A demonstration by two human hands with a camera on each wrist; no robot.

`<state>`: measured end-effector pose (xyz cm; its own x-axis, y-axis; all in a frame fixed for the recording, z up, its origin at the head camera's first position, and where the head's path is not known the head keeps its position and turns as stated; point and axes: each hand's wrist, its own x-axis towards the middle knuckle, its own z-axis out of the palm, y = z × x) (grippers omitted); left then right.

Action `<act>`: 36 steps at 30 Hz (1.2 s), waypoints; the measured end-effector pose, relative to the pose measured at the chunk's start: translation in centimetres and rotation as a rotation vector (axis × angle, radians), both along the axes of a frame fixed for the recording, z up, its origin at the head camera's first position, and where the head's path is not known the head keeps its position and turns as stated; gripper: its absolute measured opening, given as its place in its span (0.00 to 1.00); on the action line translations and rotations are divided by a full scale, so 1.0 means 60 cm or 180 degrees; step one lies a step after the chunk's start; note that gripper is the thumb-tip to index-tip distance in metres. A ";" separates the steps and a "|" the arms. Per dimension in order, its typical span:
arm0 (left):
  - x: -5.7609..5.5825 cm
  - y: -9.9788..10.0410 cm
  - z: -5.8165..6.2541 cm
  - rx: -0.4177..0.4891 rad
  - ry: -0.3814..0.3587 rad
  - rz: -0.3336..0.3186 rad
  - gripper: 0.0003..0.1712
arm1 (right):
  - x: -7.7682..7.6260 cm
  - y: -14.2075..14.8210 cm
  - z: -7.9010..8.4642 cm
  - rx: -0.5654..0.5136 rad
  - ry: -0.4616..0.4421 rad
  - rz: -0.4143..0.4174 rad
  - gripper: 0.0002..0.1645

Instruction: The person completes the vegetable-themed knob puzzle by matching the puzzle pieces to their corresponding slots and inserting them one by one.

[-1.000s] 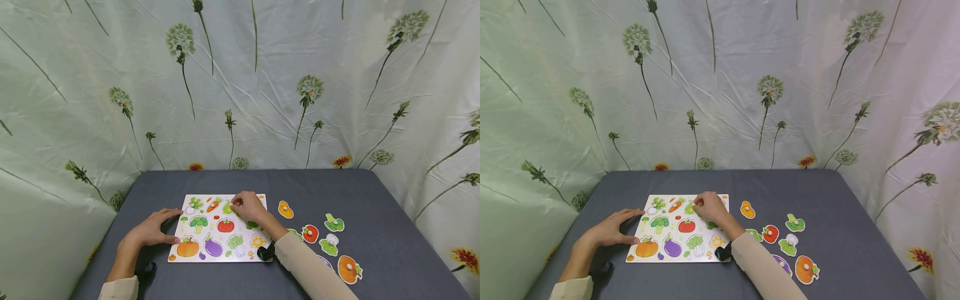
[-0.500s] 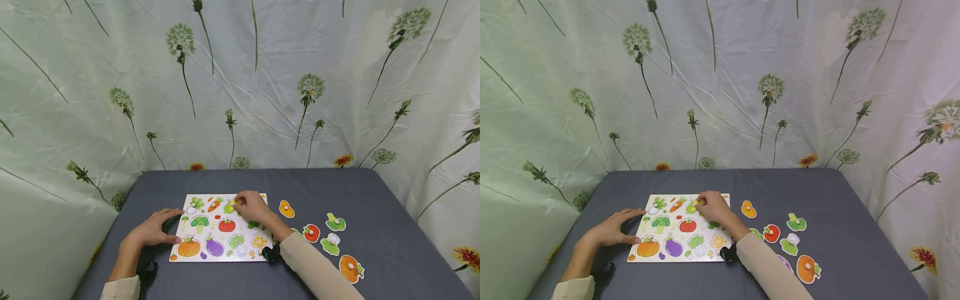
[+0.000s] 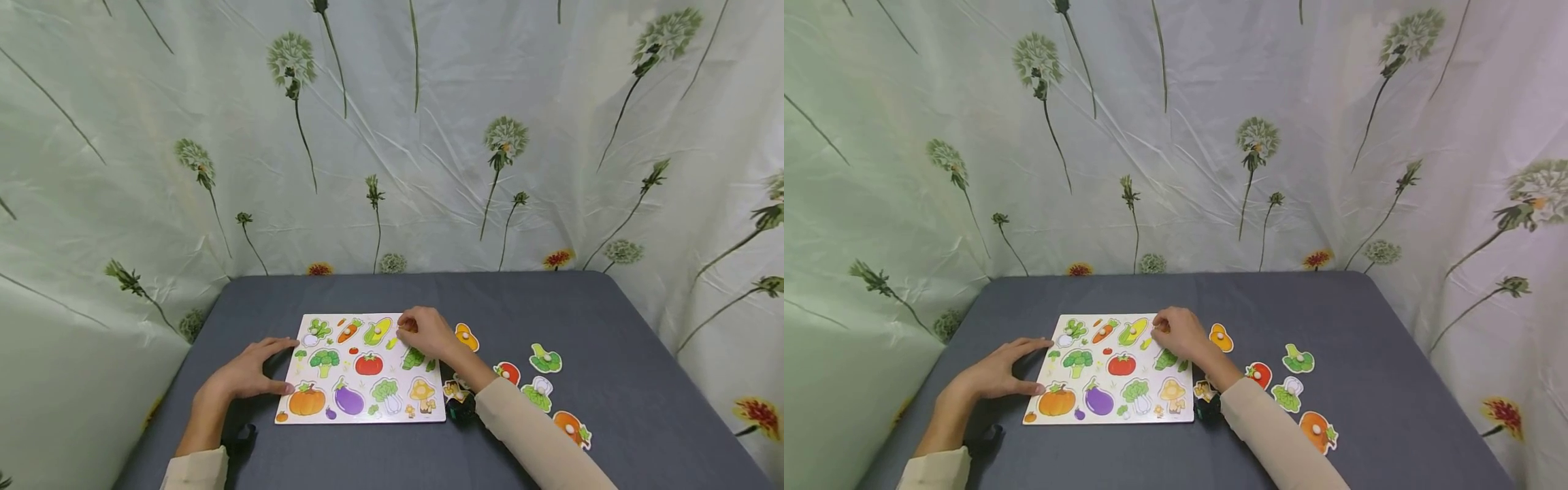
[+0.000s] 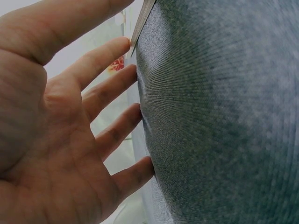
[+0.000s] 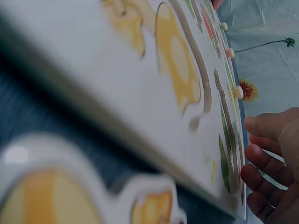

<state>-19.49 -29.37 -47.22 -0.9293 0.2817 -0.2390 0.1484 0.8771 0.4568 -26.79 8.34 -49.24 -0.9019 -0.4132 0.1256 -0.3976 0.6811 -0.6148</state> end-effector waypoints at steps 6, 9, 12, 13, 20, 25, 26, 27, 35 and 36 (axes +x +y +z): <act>0.001 0.000 0.003 0.0001 -0.0016 -0.0011 0.54 | 0.005 0.023 0.006 0.0120 0.0014 -0.0121 0.10; 0.000 0.001 0.004 -0.0014 -0.0012 0.0003 0.54 | 0.008 0.039 0.010 0.0114 0.0057 -0.0143 0.09; 0.000 0.001 0.004 -0.0038 -0.0006 0.0003 0.55 | 0.012 0.057 0.012 0.0084 0.0108 -0.0138 0.10; 0.000 0.001 0.003 -0.0045 -0.0004 -0.0003 0.55 | 0.013 0.062 0.013 0.0076 0.0115 -0.0151 0.10; -0.001 0.002 0.003 -0.0048 0.0005 -0.0036 0.54 | 0.021 0.096 0.016 0.0118 0.0131 -0.0313 0.09; -0.001 0.004 0.001 -0.0071 0.0007 -0.0034 0.55 | 0.023 0.121 0.013 0.0157 0.0170 -0.0441 0.09; -0.002 0.004 0.001 -0.0067 0.0007 -0.0035 0.55 | 0.023 0.126 0.012 0.0153 0.0167 -0.0465 0.09; -0.002 0.004 0.001 -0.0062 0.0007 -0.0040 0.55 | 0.024 0.131 0.012 0.0146 0.0166 -0.0480 0.10; -0.005 0.001 -0.001 -0.0061 -0.0016 -0.0008 0.55 | 0.025 0.164 0.011 0.0122 0.0056 -0.0415 0.09; -0.005 0.001 -0.002 -0.0056 -0.0017 0.0007 0.56 | 0.025 0.168 0.010 0.0123 0.0039 -0.0401 0.08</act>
